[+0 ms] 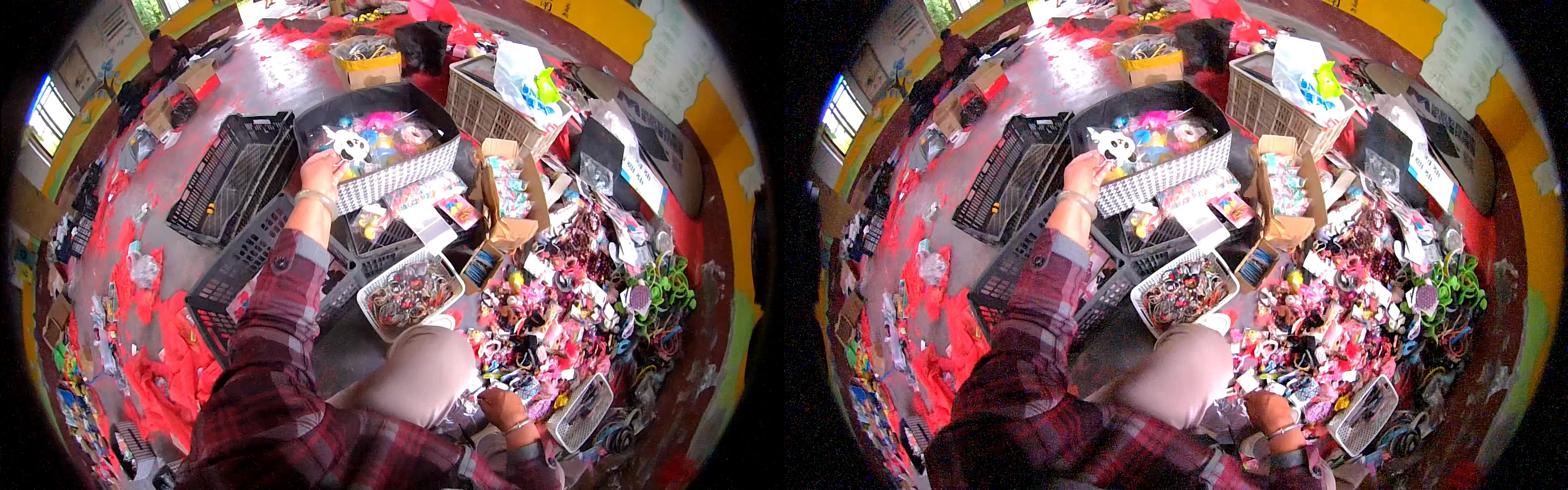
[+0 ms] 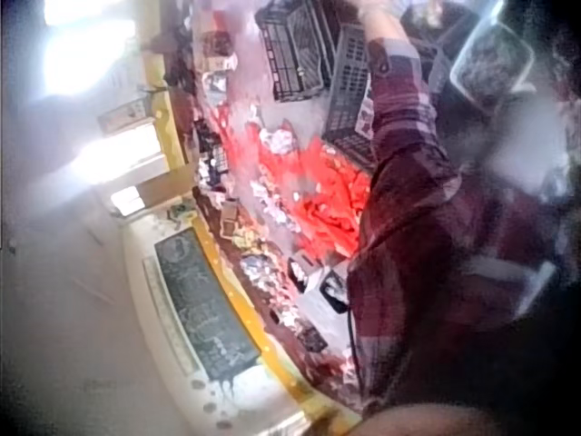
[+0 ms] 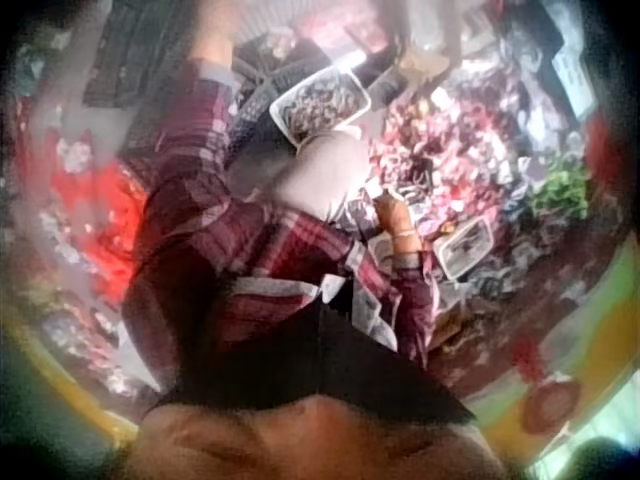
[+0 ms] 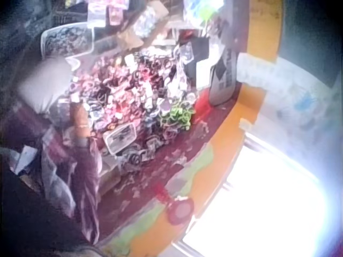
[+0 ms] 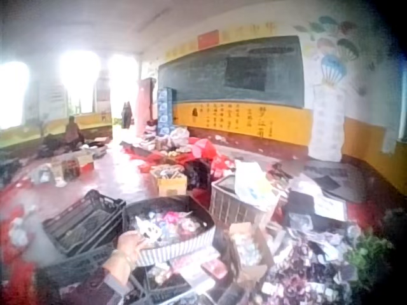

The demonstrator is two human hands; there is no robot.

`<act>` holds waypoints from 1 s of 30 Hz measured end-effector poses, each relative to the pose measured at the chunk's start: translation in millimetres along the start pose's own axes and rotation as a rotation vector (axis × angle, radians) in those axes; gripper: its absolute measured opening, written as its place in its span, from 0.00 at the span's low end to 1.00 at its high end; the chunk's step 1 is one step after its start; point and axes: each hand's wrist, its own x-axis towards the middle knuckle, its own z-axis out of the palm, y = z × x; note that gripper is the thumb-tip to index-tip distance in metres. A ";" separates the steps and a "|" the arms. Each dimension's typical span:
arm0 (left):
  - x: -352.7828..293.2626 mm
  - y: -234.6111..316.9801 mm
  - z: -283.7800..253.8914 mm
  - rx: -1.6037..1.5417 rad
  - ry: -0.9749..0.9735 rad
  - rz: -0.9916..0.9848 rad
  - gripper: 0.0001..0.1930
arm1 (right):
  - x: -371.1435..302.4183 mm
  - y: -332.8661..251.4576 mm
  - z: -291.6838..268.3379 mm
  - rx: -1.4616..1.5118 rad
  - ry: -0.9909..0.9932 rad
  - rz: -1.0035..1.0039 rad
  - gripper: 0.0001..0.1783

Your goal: The person sits on the floor surrounded by baskets and piles of hair accessories. They pick up various items, including hair clips and a pink fluffy hair bow, and place them into a white plastic basket.

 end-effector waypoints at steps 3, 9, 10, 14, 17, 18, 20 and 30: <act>43.7 -9.2 24.3 0.035 -0.016 -0.020 0.03 | 12.6 0.7 -3.5 0.065 0.029 0.000 0.15; 195.4 -117.3 -32.5 0.964 -0.292 0.356 0.10 | 19.1 1.7 -4.6 0.054 -0.035 -0.048 0.14; 217.5 -112.4 -54.7 1.202 -0.346 0.500 0.11 | 24.1 1.7 -6.7 0.071 -0.016 -0.094 0.13; 215.0 -147.3 -27.2 0.202 -0.150 -0.293 0.09 | 17.7 6.4 -11.7 0.134 0.032 -0.094 0.12; 156.2 -162.1 67.8 0.234 -0.066 -0.603 0.11 | 4.6 5.8 -8.4 0.132 0.029 0.035 0.13; 183.2 -143.3 31.2 0.624 -0.214 -0.417 0.11 | 12.8 4.9 -12.0 0.081 -0.030 -0.005 0.13; 239.1 -112.4 -39.6 1.186 -0.390 -0.153 0.10 | 21.4 4.1 -16.3 0.052 -0.081 -0.069 0.13; 191.2 -99.6 -8.2 1.715 -0.191 0.352 0.12 | -8.5 -0.6 -27.1 0.113 0.212 0.000 0.16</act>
